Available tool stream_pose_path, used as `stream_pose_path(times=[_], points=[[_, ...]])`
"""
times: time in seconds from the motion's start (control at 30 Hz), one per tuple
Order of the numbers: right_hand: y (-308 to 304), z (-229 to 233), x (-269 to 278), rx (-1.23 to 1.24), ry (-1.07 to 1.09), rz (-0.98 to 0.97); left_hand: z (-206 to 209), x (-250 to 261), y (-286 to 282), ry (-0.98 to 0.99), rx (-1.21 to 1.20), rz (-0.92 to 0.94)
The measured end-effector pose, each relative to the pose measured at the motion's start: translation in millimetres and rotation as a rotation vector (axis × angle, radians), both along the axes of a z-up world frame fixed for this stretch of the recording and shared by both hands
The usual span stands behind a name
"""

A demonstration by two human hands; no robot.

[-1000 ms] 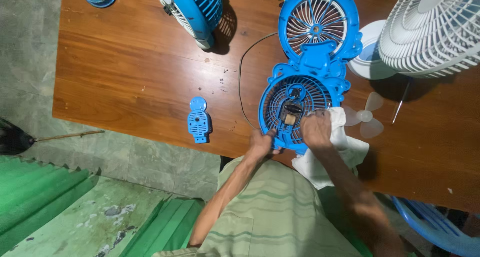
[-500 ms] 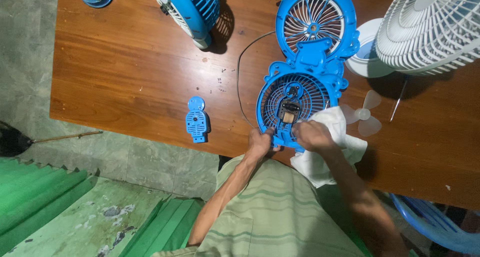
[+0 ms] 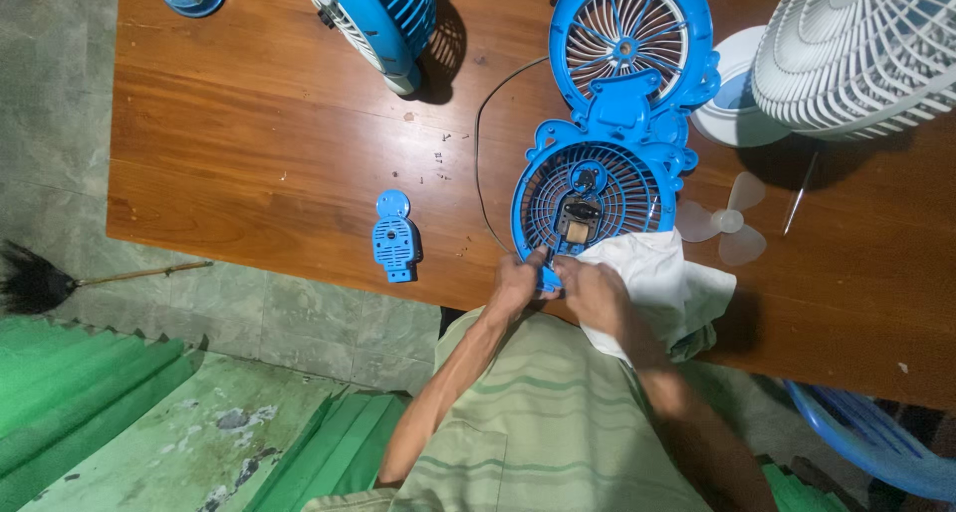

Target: The person cleans the interior of a disassembled blue electric fan using a white cloth. They wipe the motor housing, the inner cage, and the fan blades while the fan remains open on a wooden table.

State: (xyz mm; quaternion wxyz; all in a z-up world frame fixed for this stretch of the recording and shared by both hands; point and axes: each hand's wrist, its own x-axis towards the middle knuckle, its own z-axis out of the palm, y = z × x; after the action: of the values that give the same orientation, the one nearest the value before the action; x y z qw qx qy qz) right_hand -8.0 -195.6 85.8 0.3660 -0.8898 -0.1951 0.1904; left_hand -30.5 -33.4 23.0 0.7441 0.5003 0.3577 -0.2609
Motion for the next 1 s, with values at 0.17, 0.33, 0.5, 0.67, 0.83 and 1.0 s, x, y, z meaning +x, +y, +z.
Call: stream_pose_path(times=[0.17,0.33,0.5,0.67,0.83,1.0], points=[[0,21,-11,-0.114,-0.148,0.073,-5,-2,-2,-0.016,0.042,-0.001],[-12,30,2,0.057,-0.234,0.097,-4,-5,-5,0.006,-0.003,0.040],[-1,35,-1,0.030,0.107,-0.014,-6,0,1,0.041,-0.022,0.020],[28,31,-18,0.062,-0.071,-0.076,-10,0,-1,0.037,0.037,0.000],[1,51,-16,-0.042,-0.175,-0.001,-6,-2,2,0.056,-0.056,0.021],[-6,59,-10,-0.083,-0.103,-0.047,-14,-2,-1,0.033,-0.022,-0.024]])
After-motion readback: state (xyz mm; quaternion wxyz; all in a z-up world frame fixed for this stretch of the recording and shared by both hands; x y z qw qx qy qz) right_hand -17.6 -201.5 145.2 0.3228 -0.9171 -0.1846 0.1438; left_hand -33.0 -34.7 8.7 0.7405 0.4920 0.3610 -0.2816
